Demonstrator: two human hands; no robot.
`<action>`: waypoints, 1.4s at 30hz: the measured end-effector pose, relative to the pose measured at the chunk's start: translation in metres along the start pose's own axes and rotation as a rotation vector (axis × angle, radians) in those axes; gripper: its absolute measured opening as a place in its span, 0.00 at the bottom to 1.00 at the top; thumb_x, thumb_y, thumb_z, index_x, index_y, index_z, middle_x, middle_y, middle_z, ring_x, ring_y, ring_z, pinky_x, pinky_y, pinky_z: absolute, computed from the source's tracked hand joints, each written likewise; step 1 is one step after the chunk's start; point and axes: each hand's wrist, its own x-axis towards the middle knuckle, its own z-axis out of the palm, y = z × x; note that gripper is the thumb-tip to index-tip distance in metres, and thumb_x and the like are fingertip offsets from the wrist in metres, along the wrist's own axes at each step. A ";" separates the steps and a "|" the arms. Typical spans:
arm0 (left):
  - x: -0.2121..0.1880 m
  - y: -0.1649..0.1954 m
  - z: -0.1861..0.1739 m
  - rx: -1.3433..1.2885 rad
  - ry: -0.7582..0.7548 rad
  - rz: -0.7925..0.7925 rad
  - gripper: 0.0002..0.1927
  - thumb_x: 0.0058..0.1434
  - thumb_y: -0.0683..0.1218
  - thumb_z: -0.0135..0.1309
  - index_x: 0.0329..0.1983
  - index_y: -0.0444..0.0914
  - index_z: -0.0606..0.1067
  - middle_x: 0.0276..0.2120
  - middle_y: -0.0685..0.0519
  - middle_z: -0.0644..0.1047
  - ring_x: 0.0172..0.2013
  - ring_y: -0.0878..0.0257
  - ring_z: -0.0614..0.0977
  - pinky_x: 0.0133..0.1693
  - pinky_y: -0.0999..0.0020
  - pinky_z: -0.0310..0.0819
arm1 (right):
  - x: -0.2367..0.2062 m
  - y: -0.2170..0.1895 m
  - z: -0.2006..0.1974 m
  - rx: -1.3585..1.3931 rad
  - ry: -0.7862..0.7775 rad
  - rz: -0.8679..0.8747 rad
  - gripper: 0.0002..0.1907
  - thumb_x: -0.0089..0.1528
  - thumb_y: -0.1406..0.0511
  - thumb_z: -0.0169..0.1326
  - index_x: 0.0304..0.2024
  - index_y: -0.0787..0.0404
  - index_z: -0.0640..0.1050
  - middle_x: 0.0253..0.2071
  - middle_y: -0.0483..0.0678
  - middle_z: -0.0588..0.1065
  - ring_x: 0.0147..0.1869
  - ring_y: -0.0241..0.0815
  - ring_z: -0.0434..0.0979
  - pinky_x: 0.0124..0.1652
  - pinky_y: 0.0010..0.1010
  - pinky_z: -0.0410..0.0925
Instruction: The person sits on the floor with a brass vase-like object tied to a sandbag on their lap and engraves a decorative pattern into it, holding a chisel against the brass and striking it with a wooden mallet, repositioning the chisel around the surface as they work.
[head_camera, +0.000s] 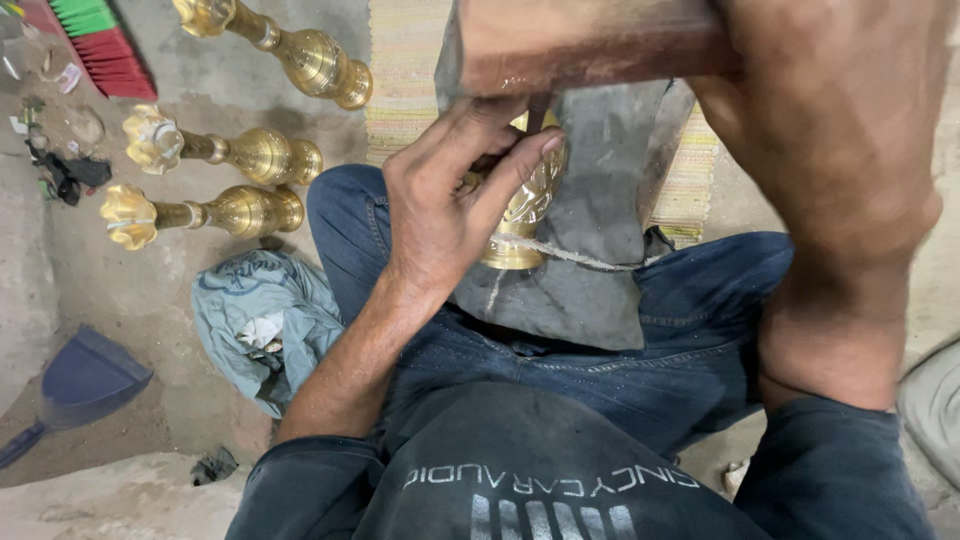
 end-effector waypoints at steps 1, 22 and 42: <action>-0.001 0.001 0.000 0.015 0.001 0.002 0.18 0.69 0.43 0.68 0.57 0.36 0.77 0.46 0.52 0.82 0.39 0.68 0.88 0.40 0.75 0.88 | 0.000 0.000 -0.001 0.003 -0.001 0.010 0.16 0.62 0.64 0.70 0.48 0.58 0.79 0.34 0.47 0.77 0.38 0.45 0.79 0.40 0.35 0.69; -0.001 -0.001 -0.001 -0.027 -0.011 0.008 0.16 0.70 0.44 0.66 0.57 0.35 0.77 0.44 0.53 0.82 0.44 0.65 0.87 0.44 0.71 0.88 | -0.008 -0.002 0.005 0.050 0.018 0.041 0.14 0.63 0.65 0.68 0.48 0.59 0.78 0.35 0.47 0.77 0.38 0.44 0.78 0.40 0.34 0.68; 0.002 -0.004 0.001 -0.109 -0.033 -0.010 0.14 0.71 0.42 0.65 0.57 0.38 0.78 0.46 0.53 0.83 0.41 0.68 0.88 0.40 0.76 0.88 | -0.022 0.005 0.021 0.148 0.028 0.126 0.13 0.64 0.65 0.67 0.47 0.59 0.78 0.36 0.47 0.77 0.38 0.44 0.77 0.39 0.33 0.67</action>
